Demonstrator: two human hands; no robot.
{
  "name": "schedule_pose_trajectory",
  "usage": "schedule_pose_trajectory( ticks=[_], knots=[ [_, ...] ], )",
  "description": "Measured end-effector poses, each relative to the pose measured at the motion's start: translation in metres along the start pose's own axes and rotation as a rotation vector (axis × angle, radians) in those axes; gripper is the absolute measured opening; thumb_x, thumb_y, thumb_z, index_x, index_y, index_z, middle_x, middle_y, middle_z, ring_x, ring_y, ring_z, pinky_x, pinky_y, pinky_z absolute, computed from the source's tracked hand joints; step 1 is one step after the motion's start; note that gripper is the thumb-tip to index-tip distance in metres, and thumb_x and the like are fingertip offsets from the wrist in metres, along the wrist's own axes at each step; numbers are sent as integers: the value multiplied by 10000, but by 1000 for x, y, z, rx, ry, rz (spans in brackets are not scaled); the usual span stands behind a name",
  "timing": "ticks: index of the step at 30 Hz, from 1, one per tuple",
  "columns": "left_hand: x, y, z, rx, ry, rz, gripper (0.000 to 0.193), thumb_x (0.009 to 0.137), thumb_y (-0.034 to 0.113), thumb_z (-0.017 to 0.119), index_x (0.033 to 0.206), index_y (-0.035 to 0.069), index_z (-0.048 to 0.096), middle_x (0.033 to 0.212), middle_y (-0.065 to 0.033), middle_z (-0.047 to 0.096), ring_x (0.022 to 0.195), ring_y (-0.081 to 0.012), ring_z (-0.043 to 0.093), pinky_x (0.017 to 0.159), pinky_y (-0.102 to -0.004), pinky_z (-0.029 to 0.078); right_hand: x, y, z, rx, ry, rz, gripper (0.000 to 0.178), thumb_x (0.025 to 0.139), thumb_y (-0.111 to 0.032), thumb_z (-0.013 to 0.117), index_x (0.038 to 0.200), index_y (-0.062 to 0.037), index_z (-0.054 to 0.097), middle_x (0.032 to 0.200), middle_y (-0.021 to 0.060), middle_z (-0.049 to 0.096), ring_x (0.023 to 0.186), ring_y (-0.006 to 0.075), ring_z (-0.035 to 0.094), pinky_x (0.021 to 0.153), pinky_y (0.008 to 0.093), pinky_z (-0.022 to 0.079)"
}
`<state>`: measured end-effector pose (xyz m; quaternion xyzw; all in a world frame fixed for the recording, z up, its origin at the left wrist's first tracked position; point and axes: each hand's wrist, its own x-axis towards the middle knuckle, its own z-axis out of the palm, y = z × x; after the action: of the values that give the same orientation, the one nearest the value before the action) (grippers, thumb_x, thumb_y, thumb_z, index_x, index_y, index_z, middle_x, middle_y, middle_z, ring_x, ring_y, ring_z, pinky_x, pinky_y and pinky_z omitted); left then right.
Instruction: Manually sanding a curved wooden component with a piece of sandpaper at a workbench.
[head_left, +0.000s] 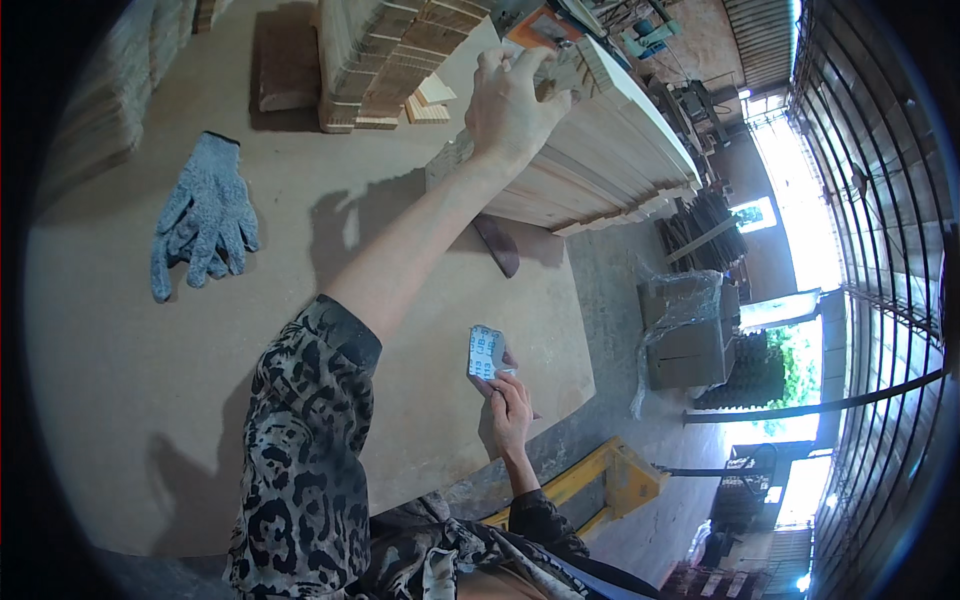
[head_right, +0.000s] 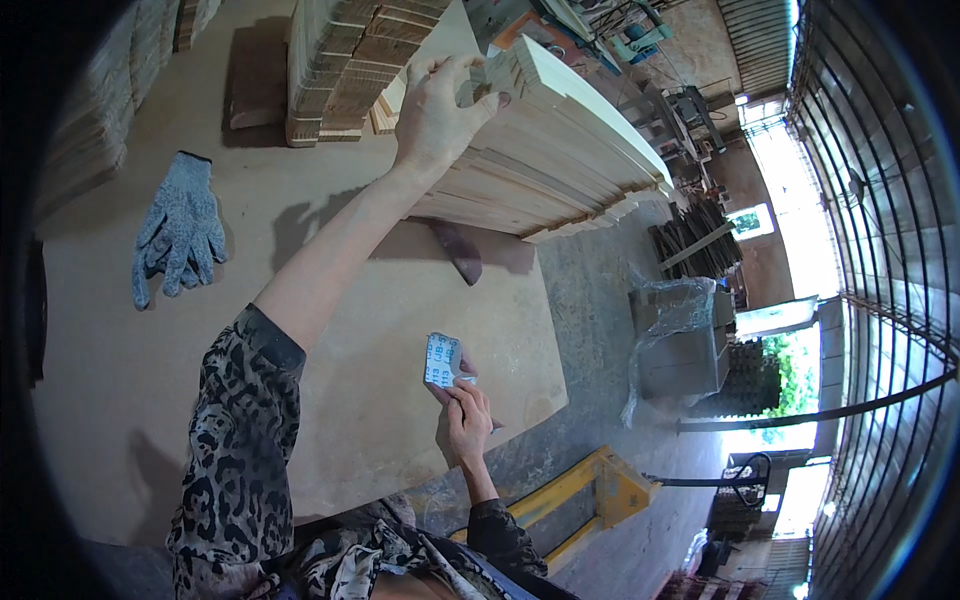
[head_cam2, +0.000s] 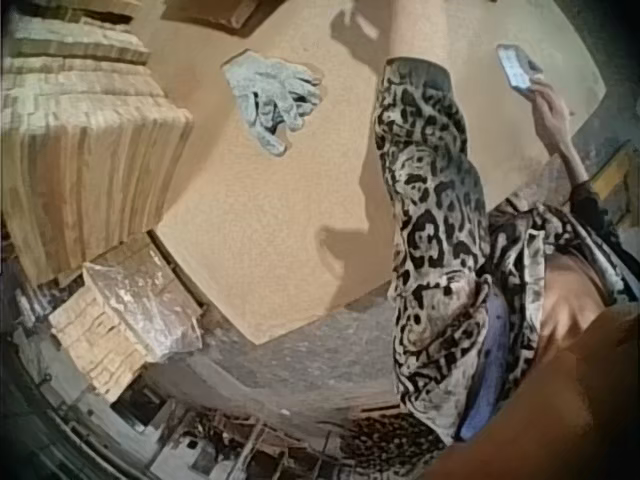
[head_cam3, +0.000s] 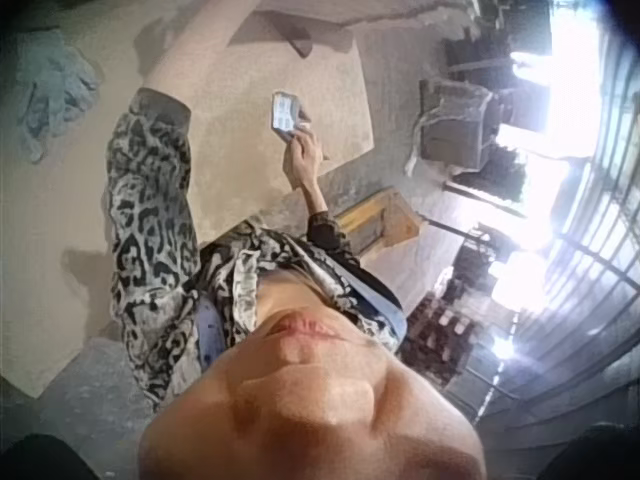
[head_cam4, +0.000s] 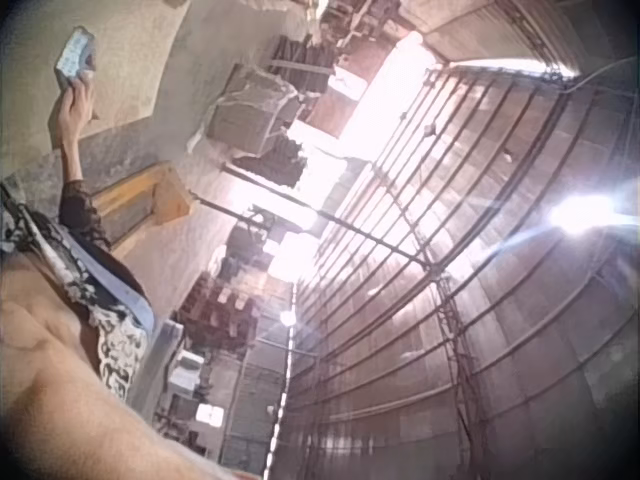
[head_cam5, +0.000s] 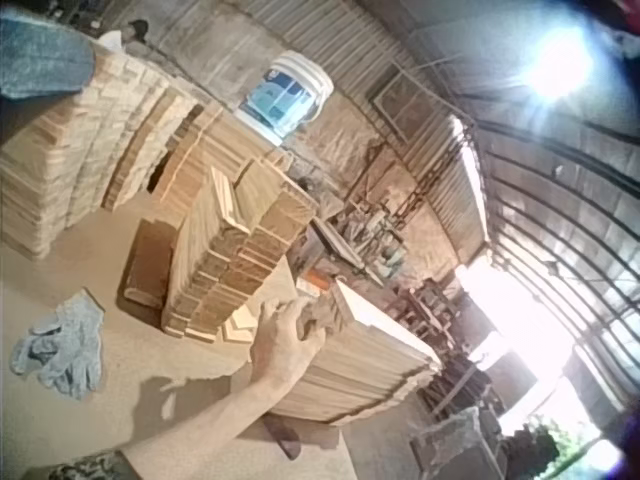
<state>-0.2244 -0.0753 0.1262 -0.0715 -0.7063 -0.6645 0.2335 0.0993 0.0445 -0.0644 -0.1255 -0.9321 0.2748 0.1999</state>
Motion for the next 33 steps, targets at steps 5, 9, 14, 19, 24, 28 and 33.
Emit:
schedule_pose_trajectory(
  ticks=[5,9,14,19,24,28,33],
  knots=[
    [4,11,-7,138,85,681,408,683,18,632,1077,113,585,1172,-140,455,1067,-308,484,828,-419,445,3,-4,3,-5,25,-21,143,789,-63,565,907,-40,644,1041,95,615,974,270,565,860,353,439],
    [-27,37,-23,50,54,650,294,712,8,592,997,79,594,1158,-174,443,1077,-362,452,916,-414,395,2,-4,6,26,37,-37,144,780,-67,568,898,-35,643,1039,114,615,971,290,565,861,368,439],
    [-104,51,-14,13,-192,914,146,677,169,590,778,64,602,982,-123,528,1063,-292,455,904,-472,321,0,3,4,0,74,-38,164,780,-55,550,912,-22,642,1030,139,613,985,307,558,882,384,424],
    [-208,19,-36,243,-671,968,161,655,163,613,805,105,619,976,-88,548,1032,-243,495,902,-531,349,1,10,0,29,-32,0,192,804,-109,541,943,-12,631,1028,150,604,1015,316,535,891,377,407],
    [-281,-9,-51,328,-942,708,278,689,217,640,927,77,607,988,-90,546,994,-232,534,860,-475,379,-6,47,23,340,45,198,296,841,-159,537,1095,-9,565,1103,155,578,1079,278,515,919,370,392],
    [-306,3,-65,240,-948,470,301,737,198,636,985,38,575,999,-102,542,945,-243,550,806,-395,420,-3,-19,-15,922,101,212,426,897,-199,479,1263,8,411,1230,146,481,1127,245,479,952,365,400],
    [-318,30,-74,-189,-840,116,283,798,61,600,1075,28,553,1030,-92,542,922,-222,575,732,-352,473,-16,-30,-15,1204,291,185,395,910,-169,472,1243,37,416,1209,144,491,1107,237,498,924,350,430]
  ],
)
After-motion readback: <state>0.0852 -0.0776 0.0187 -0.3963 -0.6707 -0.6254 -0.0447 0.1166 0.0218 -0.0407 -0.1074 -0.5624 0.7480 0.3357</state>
